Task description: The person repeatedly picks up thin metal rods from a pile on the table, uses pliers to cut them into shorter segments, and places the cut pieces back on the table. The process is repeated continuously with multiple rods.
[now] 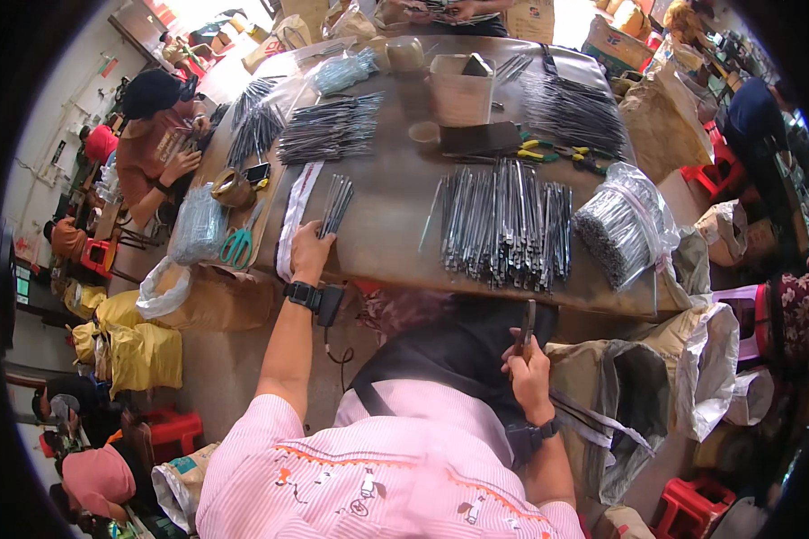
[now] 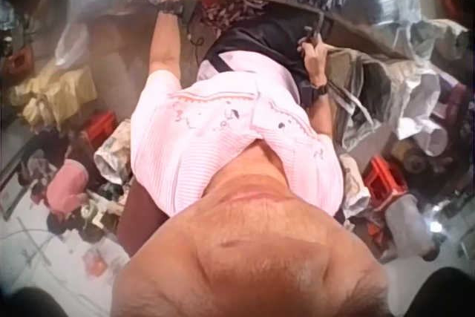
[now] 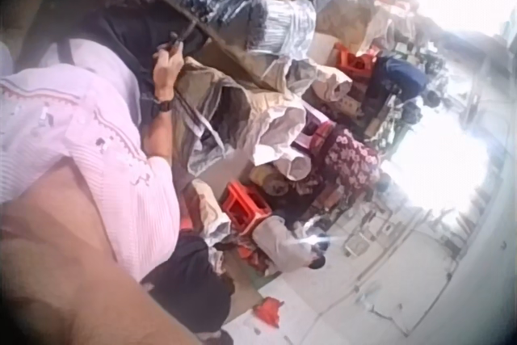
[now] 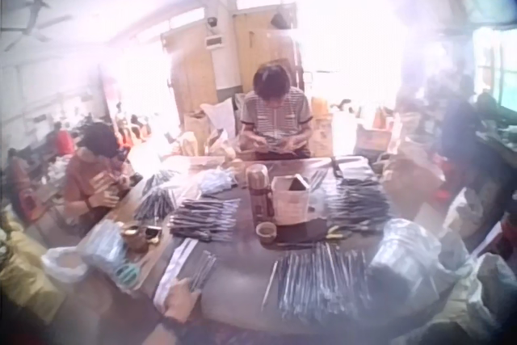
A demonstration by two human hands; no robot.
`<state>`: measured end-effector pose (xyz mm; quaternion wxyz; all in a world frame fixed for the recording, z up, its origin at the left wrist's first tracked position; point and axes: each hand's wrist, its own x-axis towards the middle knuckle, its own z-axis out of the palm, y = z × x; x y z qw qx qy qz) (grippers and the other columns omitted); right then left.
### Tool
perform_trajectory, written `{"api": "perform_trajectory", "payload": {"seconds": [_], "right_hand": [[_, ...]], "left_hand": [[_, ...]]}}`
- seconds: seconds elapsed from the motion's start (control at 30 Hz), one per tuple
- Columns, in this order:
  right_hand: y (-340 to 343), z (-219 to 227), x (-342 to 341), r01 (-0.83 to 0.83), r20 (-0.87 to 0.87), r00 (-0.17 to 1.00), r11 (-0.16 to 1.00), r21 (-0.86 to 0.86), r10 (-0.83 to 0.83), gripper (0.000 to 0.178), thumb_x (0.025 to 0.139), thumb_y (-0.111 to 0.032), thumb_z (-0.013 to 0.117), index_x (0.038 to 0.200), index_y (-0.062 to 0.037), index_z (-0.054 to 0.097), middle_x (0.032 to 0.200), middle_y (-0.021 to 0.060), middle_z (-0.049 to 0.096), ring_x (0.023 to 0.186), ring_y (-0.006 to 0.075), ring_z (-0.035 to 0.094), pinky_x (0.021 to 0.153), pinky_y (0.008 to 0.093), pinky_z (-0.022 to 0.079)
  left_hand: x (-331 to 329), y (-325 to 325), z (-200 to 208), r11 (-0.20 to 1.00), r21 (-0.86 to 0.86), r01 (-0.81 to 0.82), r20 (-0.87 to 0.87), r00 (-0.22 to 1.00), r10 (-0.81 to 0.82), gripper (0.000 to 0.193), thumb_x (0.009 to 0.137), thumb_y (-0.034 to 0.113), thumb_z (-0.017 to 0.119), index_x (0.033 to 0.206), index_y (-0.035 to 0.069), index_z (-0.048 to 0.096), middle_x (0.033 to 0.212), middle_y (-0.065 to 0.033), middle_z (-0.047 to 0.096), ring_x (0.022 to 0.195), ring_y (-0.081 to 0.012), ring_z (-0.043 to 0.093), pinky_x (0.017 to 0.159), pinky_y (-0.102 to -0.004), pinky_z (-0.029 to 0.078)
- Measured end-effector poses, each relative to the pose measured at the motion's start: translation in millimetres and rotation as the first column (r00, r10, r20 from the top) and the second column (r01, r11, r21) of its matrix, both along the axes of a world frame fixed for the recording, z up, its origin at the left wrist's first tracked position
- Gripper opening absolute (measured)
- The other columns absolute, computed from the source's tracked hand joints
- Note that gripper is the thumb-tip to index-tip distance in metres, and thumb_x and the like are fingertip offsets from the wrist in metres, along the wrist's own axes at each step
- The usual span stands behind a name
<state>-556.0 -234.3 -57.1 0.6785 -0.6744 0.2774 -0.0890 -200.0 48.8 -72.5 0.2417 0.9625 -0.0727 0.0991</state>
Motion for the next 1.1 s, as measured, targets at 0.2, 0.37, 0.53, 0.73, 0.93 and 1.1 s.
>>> {"api": "perform_trajectory", "payload": {"seconds": [0.2,0.37,0.53,0.73,0.93,1.1], "right_hand": [[-2,-2,1,-0.022,-0.015,1.0,0.986,0.165,0.025,0.031,0.079,-0.004,0.048,0.109,0.0002,0.056,0.076,0.0068,0.06,0.06,0.0142,0.058,0.054,0.0258,0.047],[-17,-13,2,0.011,0.02,1.0,0.908,0.418,-0.022,0.021,0.078,-0.008,0.05,0.097,-0.0029,0.056,0.079,0.0074,0.059,0.064,0.017,0.058,0.057,0.0283,0.048],[-50,-26,-28,0.12,0.136,0.939,0.67,0.733,-0.317,0.026,0.081,-0.018,0.051,0.102,-0.0035,0.056,0.084,0.0088,0.057,0.069,0.0178,0.054,0.058,0.0288,0.043],[-115,-28,-48,0.117,0.34,0.721,0.59,0.799,-0.604,0.03,0.082,-0.02,0.048,0.107,-0.0051,0.057,0.091,0.0126,0.061,0.08,0.0264,0.059,0.07,0.0416,0.05],[-179,-25,-20,0.6,0.117,0.76,0.759,0.255,-0.64,0.012,0.079,-0.007,0.061,0.09,-0.0012,0.061,0.075,0.0081,0.063,0.062,0.0188,0.06,0.059,0.0329,0.05],[-199,-8,8,0.616,0.033,0.787,0.783,-0.079,-0.616,0.015,0.076,-0.012,0.069,0.074,0.0012,0.063,0.059,0.0052,0.059,0.047,0.015,0.055,0.046,0.0285,0.042]], "left_hand": [[-22,-29,4,0.999,0.036,0.028,0.183,0.983,-0.034,0.044,0.075,0.03,0.075,0.108,0.004,0.066,0.108,-0.0232,0.059,0.103,-0.0406,0.055,0.089,-0.0456,0.046],[-73,-109,8,0.947,0.009,0.323,-0.027,0.946,-0.322,0.038,0.076,0.029,0.074,0.102,0.003,0.065,0.105,-0.0223,0.057,0.103,-0.0401,0.054,0.086,-0.0468,0.047],[-70,-136,0,0.92,-0.101,0.379,-0.163,0.906,-0.392,0.027,0.075,0.017,0.07,0.097,0.002,0.065,0.097,-0.0253,0.064,0.091,-0.0448,0.06,0.082,-0.0476,0.049],[-44,-99,4,0.572,-0.816,-0.085,-0.518,0.546,-0.658,0.015,0.082,0.006,0.067,0.094,-0.003,0.065,0.082,-0.0097,0.066,0.075,-0.0208,0.066,0.063,-0.0293,0.054],[-57,-81,14,0.286,-0.688,-0.667,-0.594,0.293,-0.749,0.014,0.087,0.003,0.066,0.1,0.0,0.063,0.089,-0.0057,0.063,0.076,-0.0128,0.063,0.06,-0.0153,0.055],[-81,-82,27,0.274,-0.775,-0.569,-0.482,0.253,-0.839,0.019,0.089,0.006,0.065,0.107,0.0,0.061,0.087,-0.0042,0.061,0.073,-0.0117,0.062,0.056,-0.012,0.052]]}}
